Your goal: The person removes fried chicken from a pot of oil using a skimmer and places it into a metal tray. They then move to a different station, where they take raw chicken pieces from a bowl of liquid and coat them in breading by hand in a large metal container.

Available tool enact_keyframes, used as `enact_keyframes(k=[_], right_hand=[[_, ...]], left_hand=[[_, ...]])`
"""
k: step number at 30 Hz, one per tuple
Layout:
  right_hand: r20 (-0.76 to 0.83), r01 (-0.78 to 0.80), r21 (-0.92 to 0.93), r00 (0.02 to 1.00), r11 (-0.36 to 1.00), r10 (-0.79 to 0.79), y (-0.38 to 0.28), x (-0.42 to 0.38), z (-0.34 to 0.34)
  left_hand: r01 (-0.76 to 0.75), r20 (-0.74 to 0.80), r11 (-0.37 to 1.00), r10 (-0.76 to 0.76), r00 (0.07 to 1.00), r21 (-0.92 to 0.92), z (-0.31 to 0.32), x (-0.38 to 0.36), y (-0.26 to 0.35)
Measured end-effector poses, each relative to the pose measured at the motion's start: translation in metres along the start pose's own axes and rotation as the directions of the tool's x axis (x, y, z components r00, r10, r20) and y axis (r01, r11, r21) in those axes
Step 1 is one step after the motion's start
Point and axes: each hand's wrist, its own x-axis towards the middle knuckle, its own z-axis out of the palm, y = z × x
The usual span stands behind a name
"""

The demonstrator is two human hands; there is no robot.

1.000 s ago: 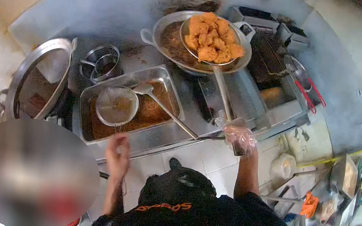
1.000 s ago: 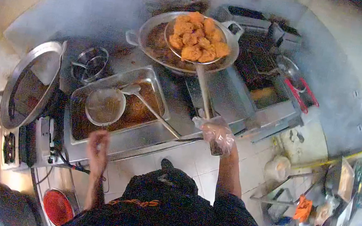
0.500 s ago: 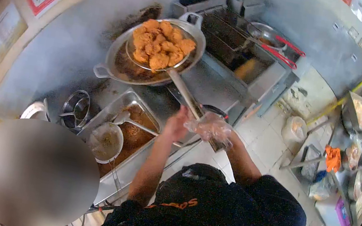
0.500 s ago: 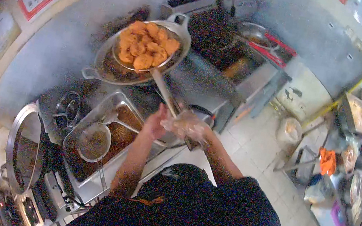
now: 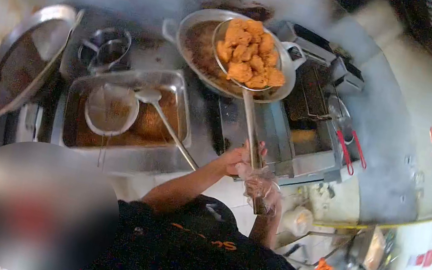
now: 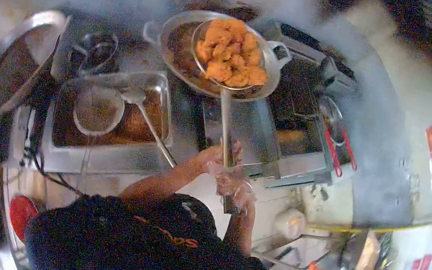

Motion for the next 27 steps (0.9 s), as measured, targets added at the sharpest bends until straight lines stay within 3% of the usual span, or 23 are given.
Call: enact_keyframes(k=[2, 3, 4, 5, 6, 7, 8, 9, 10, 11, 13, 15, 17, 19, 20, 22, 23, 24, 25, 26, 27], right_hand=[[0.082, -0.068, 0.393, 0.996, 0.917, 0.039, 0.042, 0.022, -0.038], [0.096, -0.086, 0.367, 0.994, 0.926, 0.055, 0.045, 0.028, -0.054], [0.302, -0.357, 0.754, 0.934, 0.552, 0.192, 0.043, 0.033, -0.068], [0.521, -0.528, 0.849, 0.832, -0.015, 0.191, 0.042, 0.039, -0.080], [0.523, -0.535, 0.845, 0.827, 0.005, 0.208, 0.030, 0.036, -0.084], [0.383, -0.405, 0.865, 0.914, 0.296, 0.131, 0.010, 0.024, -0.083], [0.261, -0.225, 0.805, 0.965, 0.549, 0.013, -0.011, 0.006, -0.083], [0.172, -0.012, 0.674, 0.975, 0.739, -0.141, -0.024, -0.004, -0.088], [0.167, -0.147, 0.565, 0.984, 0.812, 0.062, 0.027, 0.024, -0.157], [0.168, -0.153, 0.555, 0.983, 0.818, 0.071, 0.005, 0.015, -0.150], [0.355, -0.267, 0.820, 0.931, 0.507, -0.084, -0.067, -0.013, -0.107], [0.322, -0.254, 0.805, 0.946, 0.536, -0.036, -0.074, -0.016, -0.098], [0.170, -0.100, 0.649, 0.985, 0.754, -0.016, -0.069, -0.017, -0.088], [0.096, -0.063, 0.654, 0.995, 0.754, 0.000, -0.064, -0.013, -0.079], [0.276, -0.207, 0.646, 0.961, 0.735, 0.028, -0.054, -0.005, -0.087], [0.605, -0.485, 0.606, 0.795, 0.630, 0.031, -0.032, 0.019, -0.094], [0.606, -0.482, 0.612, 0.795, 0.627, 0.020, -0.022, 0.016, -0.096], [0.337, -0.262, 0.407, 0.934, 0.875, 0.122, -0.035, 0.003, -0.073], [0.022, -0.097, 0.073, 0.995, 0.993, 0.096, -0.043, -0.004, -0.060], [0.019, -0.098, 0.075, 0.995, 0.992, 0.097, -0.036, 0.002, -0.070], [-0.101, -0.148, 0.035, 0.983, 0.988, 0.151, -0.027, 0.014, -0.085]], left_hand=[[-0.025, 0.020, 0.999, 0.026, 0.999, -0.042, 0.007, 0.002, -0.002], [-0.017, 0.036, 0.998, 0.019, 0.999, -0.058, 0.009, 0.005, -0.002], [-0.011, 0.052, 1.000, 0.011, 0.999, 0.007, 0.002, 0.017, 0.000], [-0.035, 0.063, 0.999, 0.035, 0.997, -0.005, -0.004, 0.026, -0.002], [-0.076, 0.094, 0.997, 0.076, 0.993, -0.010, 0.008, 0.028, -0.003], [-0.112, 0.127, 0.994, 0.113, 0.985, -0.014, 0.020, 0.030, -0.002], [-0.146, 0.264, 0.984, 0.116, 0.958, 0.097, 0.034, 0.032, -0.001], [-0.160, 0.273, 0.984, 0.132, 0.953, 0.082, 0.045, 0.039, -0.001], [-0.134, 0.283, 0.988, 0.107, 0.953, 0.081, 0.056, 0.047, -0.001], [-0.105, 0.290, 0.991, 0.077, 0.954, 0.081, 0.063, 0.055, -0.002], [-0.095, 0.352, 0.995, 0.080, 0.933, 0.026, 0.069, 0.062, -0.001], [-0.058, 0.339, 0.998, 0.052, 0.939, 0.008, 0.076, 0.062, 0.002], [-0.064, 0.307, 0.998, 0.064, 0.950, -0.011, 0.073, 0.057, 0.002], [-0.065, 0.277, 0.997, 0.071, 0.958, -0.030, 0.066, 0.056, -0.003], [-0.074, 0.255, 0.997, 0.079, 0.964, -0.032, 0.056, 0.057, -0.003], [-0.078, 0.229, 0.997, 0.081, 0.970, -0.021, 0.042, 0.052, -0.004], [-0.071, 0.192, 0.997, 0.076, 0.978, -0.032, 0.038, 0.045, -0.004], [-0.067, 0.157, 0.997, 0.073, 0.985, -0.044, 0.037, 0.041, -0.002], [-0.068, 0.156, 0.997, 0.073, 0.985, -0.038, 0.041, 0.038, 0.001], [-0.093, 0.122, 0.996, 0.094, 0.988, -0.016, 0.046, 0.036, -0.002], [-0.112, 0.088, 0.994, 0.112, 0.990, 0.003, 0.052, 0.035, -0.005]])
